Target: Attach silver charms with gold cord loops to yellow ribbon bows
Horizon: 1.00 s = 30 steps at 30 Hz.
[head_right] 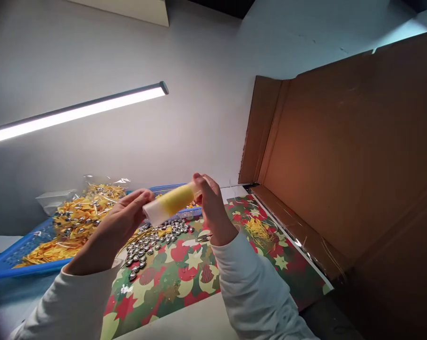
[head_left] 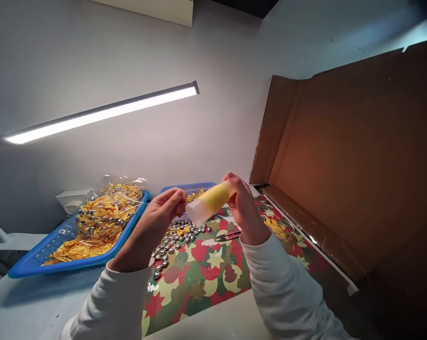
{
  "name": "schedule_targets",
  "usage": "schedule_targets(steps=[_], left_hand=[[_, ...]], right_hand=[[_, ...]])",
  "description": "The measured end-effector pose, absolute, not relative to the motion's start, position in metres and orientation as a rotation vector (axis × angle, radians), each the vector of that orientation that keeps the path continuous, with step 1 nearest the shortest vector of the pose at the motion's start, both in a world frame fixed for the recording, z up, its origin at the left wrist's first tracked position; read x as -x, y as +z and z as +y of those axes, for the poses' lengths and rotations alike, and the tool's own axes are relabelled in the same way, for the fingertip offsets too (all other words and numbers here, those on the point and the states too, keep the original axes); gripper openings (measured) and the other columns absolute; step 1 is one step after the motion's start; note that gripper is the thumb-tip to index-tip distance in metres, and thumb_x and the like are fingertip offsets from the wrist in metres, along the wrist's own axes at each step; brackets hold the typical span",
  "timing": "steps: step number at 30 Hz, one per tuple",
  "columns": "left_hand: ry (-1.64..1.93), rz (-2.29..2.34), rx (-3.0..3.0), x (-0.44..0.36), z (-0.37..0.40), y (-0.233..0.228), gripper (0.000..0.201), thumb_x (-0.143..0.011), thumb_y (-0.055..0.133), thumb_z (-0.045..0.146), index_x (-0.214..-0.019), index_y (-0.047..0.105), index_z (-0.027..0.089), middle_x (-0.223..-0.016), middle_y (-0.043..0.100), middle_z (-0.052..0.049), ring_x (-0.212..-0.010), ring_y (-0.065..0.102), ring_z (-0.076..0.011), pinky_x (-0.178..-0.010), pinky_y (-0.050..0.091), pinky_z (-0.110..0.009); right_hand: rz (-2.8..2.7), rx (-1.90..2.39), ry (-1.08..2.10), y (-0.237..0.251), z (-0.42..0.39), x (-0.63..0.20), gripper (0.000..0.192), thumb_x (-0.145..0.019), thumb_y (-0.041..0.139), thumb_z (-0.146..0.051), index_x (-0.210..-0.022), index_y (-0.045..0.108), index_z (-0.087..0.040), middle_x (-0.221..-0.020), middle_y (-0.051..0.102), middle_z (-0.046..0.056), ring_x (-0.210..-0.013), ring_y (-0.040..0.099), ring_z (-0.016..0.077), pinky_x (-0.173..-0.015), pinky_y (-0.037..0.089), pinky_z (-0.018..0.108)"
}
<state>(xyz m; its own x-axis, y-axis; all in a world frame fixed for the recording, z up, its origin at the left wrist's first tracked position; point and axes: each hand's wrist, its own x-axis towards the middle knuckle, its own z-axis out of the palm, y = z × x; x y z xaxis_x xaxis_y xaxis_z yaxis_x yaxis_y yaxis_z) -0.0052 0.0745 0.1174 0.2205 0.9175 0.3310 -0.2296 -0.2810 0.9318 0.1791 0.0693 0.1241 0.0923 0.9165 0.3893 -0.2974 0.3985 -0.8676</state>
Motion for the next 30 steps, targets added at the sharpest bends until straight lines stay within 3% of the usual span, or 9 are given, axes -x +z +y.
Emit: schedule_targets(steps=[6, 11, 17, 21, 27, 30], left_hand=[[1.671, 0.572, -1.041, 0.027, 0.086, 0.129, 0.024, -0.072, 0.077, 0.026, -0.061, 0.057, 0.019, -0.055, 0.042, 0.005, -0.051, 0.04, -0.0071, -0.048, 0.041, -0.018], [1.751, 0.623, -0.877, 0.05, 0.088, 0.14, 0.024, -0.076, 0.07, 0.018, -0.06, 0.052, 0.019, -0.049, 0.034, 0.007, -0.046, 0.034, -0.0056, -0.044, 0.038, -0.017], [1.799, 0.657, -0.851, 0.066, 0.088, 0.146, 0.03, -0.087, 0.058, 0.017, -0.06, 0.045, 0.02, -0.046, 0.034, 0.009, -0.043, 0.031, -0.0051, -0.043, 0.034, -0.019], [1.803, 0.721, -0.789, 0.067, 0.086, 0.149, 0.029, -0.085, 0.056, 0.016, -0.06, 0.044, 0.019, -0.042, 0.034, 0.009, -0.041, 0.029, -0.0055, -0.041, 0.032, -0.02], [1.703, 0.819, -0.736, 0.067, 0.091, 0.143, 0.029, -0.089, 0.059, 0.019, -0.061, 0.048, 0.02, -0.043, 0.044, 0.009, -0.042, 0.038, -0.0058, -0.04, 0.035, -0.021], [1.647, 0.934, -0.699, 0.069, 0.096, 0.139, 0.024, -0.087, 0.061, 0.022, -0.064, 0.054, 0.022, -0.045, 0.055, 0.008, -0.045, 0.047, -0.0087, -0.042, 0.039, -0.024]], right_hand=[[-1.045, 0.859, 0.767, 0.117, 0.095, -0.197, 0.039, -0.073, 0.065, -0.056, -0.065, 0.048, -0.021, -0.05, 0.034, -0.009, -0.046, 0.031, 0.0074, -0.046, 0.025, 0.023], [-0.776, 0.82, 1.043, 0.107, 0.115, -0.202, 0.048, -0.071, 0.061, -0.061, -0.06, 0.033, -0.024, -0.041, 0.027, -0.011, -0.039, 0.026, 0.0067, -0.042, 0.027, 0.023], [-0.721, 0.821, 1.043, 0.104, 0.119, -0.206, 0.044, -0.073, 0.062, -0.055, -0.063, 0.033, -0.024, -0.041, 0.026, -0.012, -0.037, 0.024, 0.0059, -0.039, 0.025, 0.021], [-0.737, 0.839, 1.039, 0.101, 0.122, -0.207, 0.043, -0.074, 0.06, -0.055, -0.061, 0.034, -0.023, -0.041, 0.026, -0.012, -0.037, 0.025, 0.006, -0.039, 0.027, 0.021], [-0.916, 0.873, 1.04, 0.104, 0.119, -0.214, 0.044, -0.073, 0.06, -0.057, -0.061, 0.035, -0.023, -0.045, 0.028, -0.011, -0.039, 0.023, 0.0057, -0.039, 0.027, 0.021], [-1.119, 0.879, 1.075, 0.108, 0.108, -0.217, 0.039, -0.068, 0.064, -0.056, -0.064, 0.047, -0.021, -0.051, 0.04, -0.008, -0.043, 0.032, 0.0066, -0.042, 0.031, 0.021]])
